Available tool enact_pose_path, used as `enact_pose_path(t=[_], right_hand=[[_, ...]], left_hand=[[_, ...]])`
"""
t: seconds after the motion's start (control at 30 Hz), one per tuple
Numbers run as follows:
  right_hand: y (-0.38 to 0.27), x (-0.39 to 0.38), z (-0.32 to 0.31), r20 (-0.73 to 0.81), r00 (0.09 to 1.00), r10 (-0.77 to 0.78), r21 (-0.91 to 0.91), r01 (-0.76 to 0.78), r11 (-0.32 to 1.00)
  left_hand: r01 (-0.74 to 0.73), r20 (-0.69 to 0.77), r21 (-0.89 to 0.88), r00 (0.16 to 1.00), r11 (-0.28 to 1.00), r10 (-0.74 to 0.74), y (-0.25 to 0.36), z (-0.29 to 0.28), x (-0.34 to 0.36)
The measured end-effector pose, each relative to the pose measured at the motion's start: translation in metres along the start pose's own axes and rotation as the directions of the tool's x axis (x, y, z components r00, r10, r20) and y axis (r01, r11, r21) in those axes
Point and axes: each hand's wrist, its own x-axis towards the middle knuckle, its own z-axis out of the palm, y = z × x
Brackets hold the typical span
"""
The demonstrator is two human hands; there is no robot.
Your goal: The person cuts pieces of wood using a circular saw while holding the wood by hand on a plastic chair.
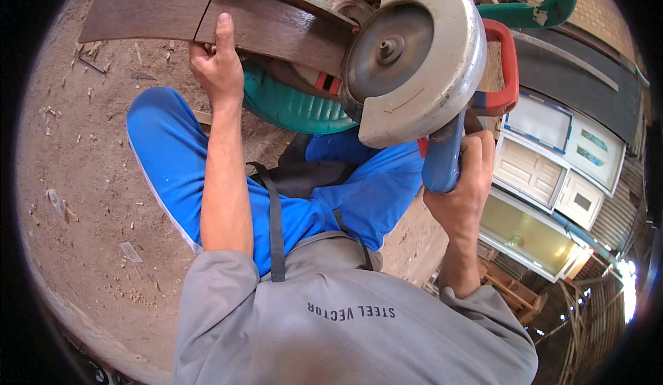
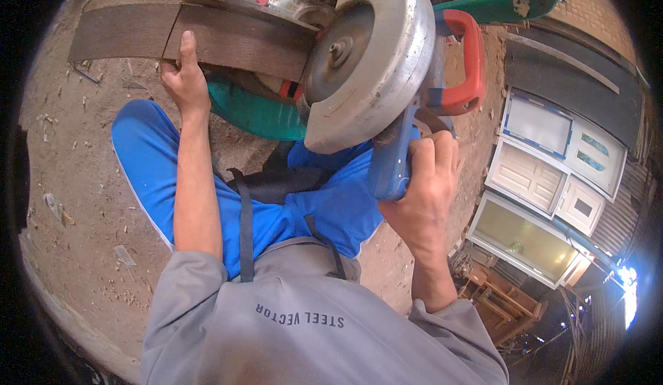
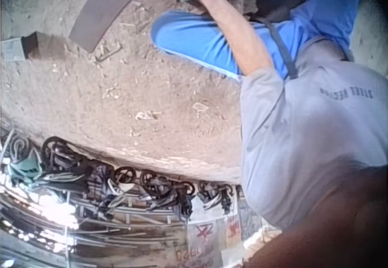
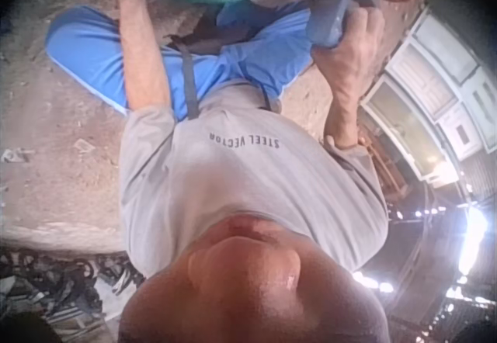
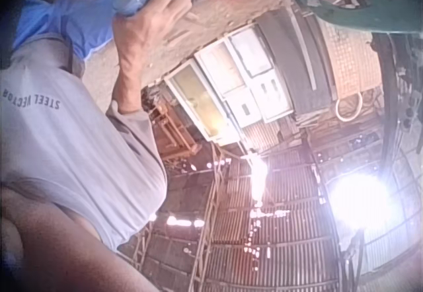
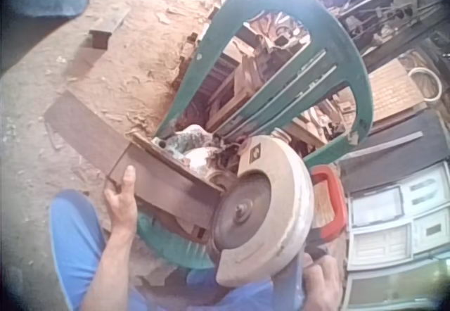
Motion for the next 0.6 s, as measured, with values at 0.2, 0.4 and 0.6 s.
enact_pose_path(t=[0.2,0.4,0.6], right_hand=[[0.0001,-0.002,0.0031,-0.006,1.0,0.01,-0.009,-0.01,1.0],[0.001,-0.0023,0.0028,0.003,1.0,0.006,-0.018,-0.006,1.0],[-0.0006,-0.0016,0.0021,0.003,1.0,-0.003,-0.017,0.003,1.0]], left_hand=[[-0.055,-0.028,-0.03,0.998,0.998,0.054,-0.0063,0.001,0.0017],[-0.022,-0.009,-0.053,1.0,0.998,0.022,-0.0053,0.0009,0.0009],[-0.036,-0.017,-0.022,0.999,0.999,0.036,-0.0061,0.0017,0.0002]])
